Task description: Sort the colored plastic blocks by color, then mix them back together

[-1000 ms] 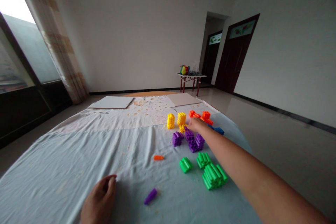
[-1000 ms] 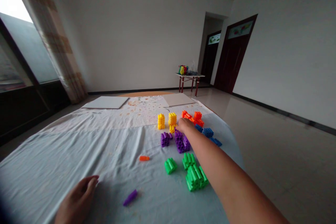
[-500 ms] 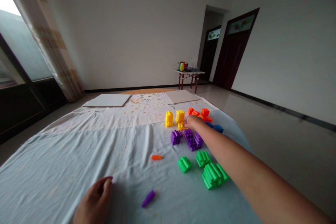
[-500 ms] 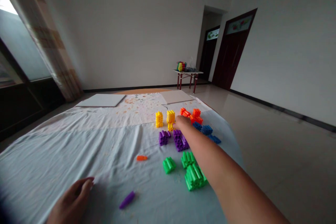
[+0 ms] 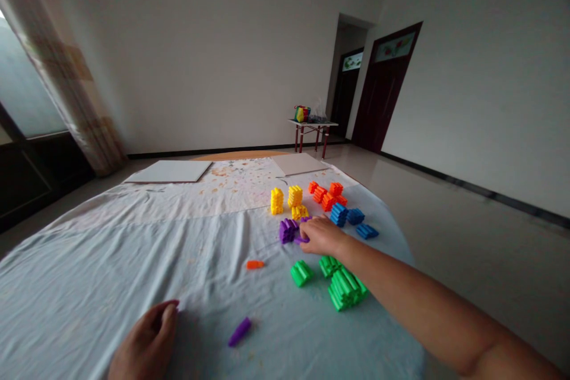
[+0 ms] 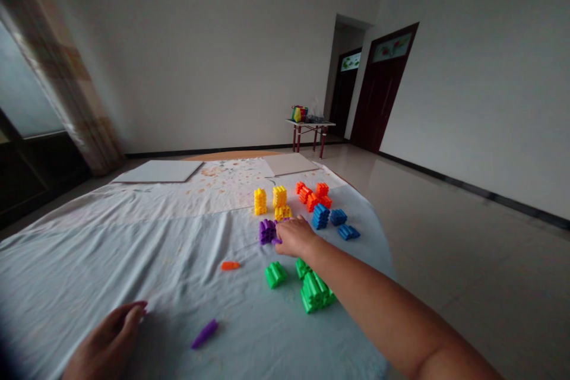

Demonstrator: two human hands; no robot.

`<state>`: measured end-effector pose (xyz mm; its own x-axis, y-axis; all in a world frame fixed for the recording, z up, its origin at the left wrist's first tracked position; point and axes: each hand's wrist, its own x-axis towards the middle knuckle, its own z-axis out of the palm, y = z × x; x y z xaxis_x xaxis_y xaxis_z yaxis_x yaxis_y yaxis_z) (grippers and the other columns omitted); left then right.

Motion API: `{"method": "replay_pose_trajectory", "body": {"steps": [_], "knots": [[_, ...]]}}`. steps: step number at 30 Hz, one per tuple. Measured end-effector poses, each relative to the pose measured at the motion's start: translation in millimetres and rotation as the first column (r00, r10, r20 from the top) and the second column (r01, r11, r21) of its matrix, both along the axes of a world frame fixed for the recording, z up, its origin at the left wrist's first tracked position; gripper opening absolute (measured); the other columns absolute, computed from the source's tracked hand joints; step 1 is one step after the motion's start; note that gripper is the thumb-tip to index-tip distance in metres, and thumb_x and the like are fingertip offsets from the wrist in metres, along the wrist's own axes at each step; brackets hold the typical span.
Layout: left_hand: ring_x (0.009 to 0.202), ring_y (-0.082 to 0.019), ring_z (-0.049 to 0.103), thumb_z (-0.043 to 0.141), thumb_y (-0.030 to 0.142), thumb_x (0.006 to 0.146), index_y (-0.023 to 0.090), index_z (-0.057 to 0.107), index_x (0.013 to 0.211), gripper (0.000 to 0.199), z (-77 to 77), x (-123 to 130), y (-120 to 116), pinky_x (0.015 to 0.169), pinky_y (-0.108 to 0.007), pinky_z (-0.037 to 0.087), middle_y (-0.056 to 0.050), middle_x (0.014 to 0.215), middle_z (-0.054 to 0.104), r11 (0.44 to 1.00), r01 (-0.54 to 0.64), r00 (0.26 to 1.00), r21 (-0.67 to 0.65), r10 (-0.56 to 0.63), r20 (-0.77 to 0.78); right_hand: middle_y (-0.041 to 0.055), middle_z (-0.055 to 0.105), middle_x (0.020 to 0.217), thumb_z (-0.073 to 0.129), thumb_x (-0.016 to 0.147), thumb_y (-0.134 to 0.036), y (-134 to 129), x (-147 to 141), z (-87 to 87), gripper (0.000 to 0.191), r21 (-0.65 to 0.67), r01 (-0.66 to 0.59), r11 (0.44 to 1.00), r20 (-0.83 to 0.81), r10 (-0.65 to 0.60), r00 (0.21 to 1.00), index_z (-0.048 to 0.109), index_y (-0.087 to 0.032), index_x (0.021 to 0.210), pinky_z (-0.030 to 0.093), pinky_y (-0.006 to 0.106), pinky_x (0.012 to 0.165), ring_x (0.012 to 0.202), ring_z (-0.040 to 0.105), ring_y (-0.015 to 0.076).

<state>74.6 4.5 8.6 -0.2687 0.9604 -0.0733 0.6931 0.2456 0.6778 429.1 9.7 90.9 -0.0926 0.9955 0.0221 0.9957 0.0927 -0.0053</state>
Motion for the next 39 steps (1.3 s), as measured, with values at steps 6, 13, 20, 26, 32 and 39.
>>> {"method": "replay_pose_trajectory", "body": {"steps": [6,13,20,26,32,39], "knots": [[0.084,-0.025,0.061,0.039,0.056,0.07,0.024,0.063,0.096,0.048,2.0,3,-1,0.07,-0.032,0.043,-0.004,0.084,0.068,1.0,-0.001,1.0,0.018,0.001,-0.005,0.0061,0.069,0.092,0.052,0.081,-0.041,25,25,16.4,0.025,0.038,0.18,0.983,-0.019,-0.179,0.984,0.064,-0.02,0.089,0.041,0.026,0.069,0.088,0.062,0.0204],[0.079,-0.026,0.062,0.04,0.055,0.071,0.024,0.065,0.094,0.046,4.3,3,-1,0.066,-0.032,0.045,-0.004,0.079,0.068,0.999,-0.002,0.999,0.038,0.003,-0.038,0.0084,0.07,0.094,0.058,0.075,-0.037,51,33,-2.0,0.024,-0.048,0.299,0.953,0.017,-0.298,0.954,0.067,-0.02,0.09,0.044,0.028,0.068,0.089,0.064,0.0234],[0.082,-0.026,0.062,0.039,0.057,0.072,0.026,0.064,0.099,0.048,-0.1,1,1,0.069,-0.033,0.045,-0.005,0.085,0.068,1.0,-0.007,0.998,-0.005,0.006,-0.058,0.0097,0.069,0.098,0.053,0.078,-0.048,48,33,1.1,0.035,-0.048,0.285,0.957,0.047,-0.282,0.958,0.068,-0.019,0.092,0.044,0.03,0.077,0.093,0.063,0.0235],[0.074,-0.026,0.062,0.043,0.057,0.07,0.026,0.066,0.093,0.045,-4.1,-1,1,0.063,-0.032,0.045,-0.003,0.077,0.069,0.997,0.007,0.999,0.082,-0.004,-0.038,0.014,0.068,0.103,0.059,0.072,-0.051,47,21,2.5,0.043,-0.063,0.255,0.965,0.085,-0.249,0.965,0.069,-0.018,0.097,0.04,0.037,0.087,0.104,0.058,0.0303],[0.078,-0.026,0.062,0.043,0.056,0.071,0.026,0.066,0.094,0.044,-0.9,0,0,0.065,-0.031,0.045,-0.004,0.079,0.069,0.998,-0.003,1.0,0.069,0.006,-0.031,0.0117,0.067,0.107,0.065,0.068,-0.041,50,16,-9.4,0.04,-0.081,0.257,0.963,0.11,-0.248,0.963,0.067,-0.022,0.102,0.035,0.039,0.093,0.108,0.055,0.0299],[0.082,-0.025,0.061,0.038,0.056,0.073,0.026,0.063,0.098,0.046,2.1,3,1,0.068,-0.032,0.043,-0.005,0.084,0.067,1.0,0.005,0.999,0.003,-0.005,-0.035,0.013,0.067,0.104,0.062,0.068,-0.041,40,15,-5.0,0.037,-0.081,0.222,0.972,0.149,-0.209,0.967,0.067,-0.019,0.098,0.032,0.042,0.095,0.112,0.051,0.0324]]}}
